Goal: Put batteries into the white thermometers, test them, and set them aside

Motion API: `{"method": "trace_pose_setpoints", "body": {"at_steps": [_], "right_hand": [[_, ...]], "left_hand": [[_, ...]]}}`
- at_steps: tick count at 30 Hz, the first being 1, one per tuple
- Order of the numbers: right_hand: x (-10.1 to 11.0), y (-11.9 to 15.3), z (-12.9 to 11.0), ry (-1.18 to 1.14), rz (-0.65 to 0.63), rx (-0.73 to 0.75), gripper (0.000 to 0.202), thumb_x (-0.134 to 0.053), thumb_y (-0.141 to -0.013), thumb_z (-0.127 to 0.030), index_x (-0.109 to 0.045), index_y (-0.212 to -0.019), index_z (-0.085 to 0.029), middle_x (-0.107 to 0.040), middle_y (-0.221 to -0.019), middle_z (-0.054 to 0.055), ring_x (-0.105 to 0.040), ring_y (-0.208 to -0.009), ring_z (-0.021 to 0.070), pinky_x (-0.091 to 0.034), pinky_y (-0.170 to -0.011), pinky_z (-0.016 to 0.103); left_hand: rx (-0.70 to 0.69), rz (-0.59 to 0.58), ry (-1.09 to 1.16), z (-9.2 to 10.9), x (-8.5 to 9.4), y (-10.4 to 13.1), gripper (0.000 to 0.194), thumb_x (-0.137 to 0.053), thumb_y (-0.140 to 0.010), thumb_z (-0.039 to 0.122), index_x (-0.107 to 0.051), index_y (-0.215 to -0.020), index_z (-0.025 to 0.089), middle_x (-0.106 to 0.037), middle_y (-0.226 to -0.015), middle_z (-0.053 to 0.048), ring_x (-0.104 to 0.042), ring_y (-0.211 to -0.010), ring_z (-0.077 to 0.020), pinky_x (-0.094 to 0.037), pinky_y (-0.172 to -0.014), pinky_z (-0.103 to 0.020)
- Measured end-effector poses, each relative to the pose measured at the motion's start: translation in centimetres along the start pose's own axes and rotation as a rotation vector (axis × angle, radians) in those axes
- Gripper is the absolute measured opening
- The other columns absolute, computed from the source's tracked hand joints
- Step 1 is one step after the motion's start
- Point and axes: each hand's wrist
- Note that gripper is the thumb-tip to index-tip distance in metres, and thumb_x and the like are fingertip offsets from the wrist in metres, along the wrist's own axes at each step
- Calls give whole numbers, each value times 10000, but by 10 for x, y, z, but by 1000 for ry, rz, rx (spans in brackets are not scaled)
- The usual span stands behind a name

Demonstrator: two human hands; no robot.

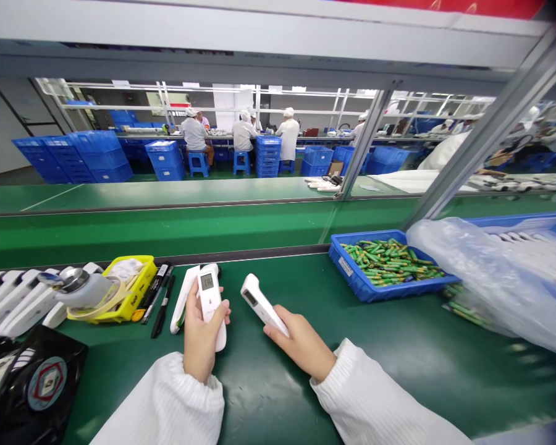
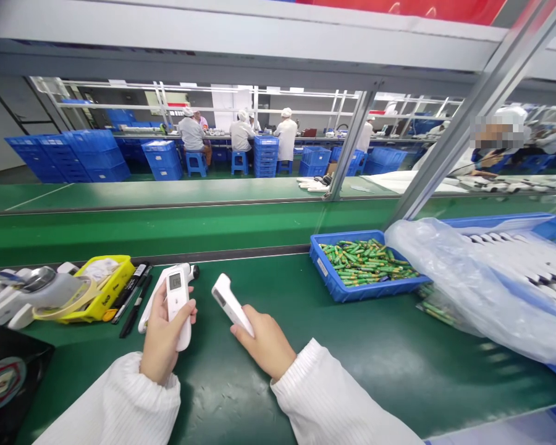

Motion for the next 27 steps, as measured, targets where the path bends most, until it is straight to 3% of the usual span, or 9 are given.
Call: {"method": "trace_pose_setpoints", "body": {"at_steps": [2,5,8,11,15,19,23,27], "right_hand": [[3,0,-1,71,-53,78,77,-568,-868,-265,-575,-845,-192,-570,-756,-12,-553,-699,163,-375,-627,245],[3,1,0,116,-132,209,95,-647,-830,-255,-625,-915,-220,-566,-890,-4,-564,-755,154,-392,-675,234],[1,0,1,86,-181,303,120,-667,-816,-236,-633,-930,-222,-520,-927,-3,-552,-763,137,-414,-691,224],[1,-2,3,39,-123,334,172,-622,-828,-142,-592,-983,-211,-510,-953,8,-543,-799,143,-431,-718,235],[1,-4,5,91,-28,374,220,-642,-804,-102,-532,-968,-198,-545,-951,21,-530,-870,179,-430,-763,274],[0,-5,5,166,40,394,256,-689,-771,-116,-513,-933,-207,-514,-1037,40,-503,-936,200,-434,-794,300],[-1,-6,4,196,112,350,302,-730,-734,-142,-504,-921,-213,-488,-999,36,-486,-922,208,-440,-778,314],[0,-9,6,117,190,322,258,-694,-755,-147,-490,-902,-209,-484,-946,29,-489,-888,198,-439,-782,317]], "left_hand": [[-33,3,-109,5,3,-2,751,-697,-705,297,-342,-1367,305,-538,-1215,-58,-576,-777,-141,-486,-585,-228],[-21,-65,-257,8,6,-4,732,-661,-724,297,-338,-1380,265,-459,-1357,-74,-567,-1022,-220,-508,-721,-272],[24,-160,-371,8,8,-7,737,-643,-725,291,-324,-1381,183,-564,-1238,-115,-568,-1071,-245,-470,-872,-346],[65,-291,-415,6,10,-9,585,-665,-690,270,-503,-1231,120,-657,-1078,-131,-607,-1021,-267,-465,-891,-387],[74,-408,-479,4,11,-5,400,-674,-671,273,-648,-1046,137,-665,-1086,-132,-647,-926,-272,-509,-814,-396],[-2,-391,-566,1,9,0,425,-660,-695,310,-658,-1088,149,-685,-1048,-123,-639,-934,-275,-481,-862,-417],[-78,-414,-669,3,8,4,371,-595,-762,365,-680,-1085,203,-709,-1023,-110,-625,-956,-300,-454,-863,-434],[-148,-483,-771,10,5,17,489,-508,-826,368,-506,-1305,267,-700,-1008,-95,-609,-947,-310,-427,-845,-438]]}}
Point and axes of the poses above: each hand's wrist, its own y-axis away from the middle knuckle, its own x-axis out of the back of the hand, z = x × y
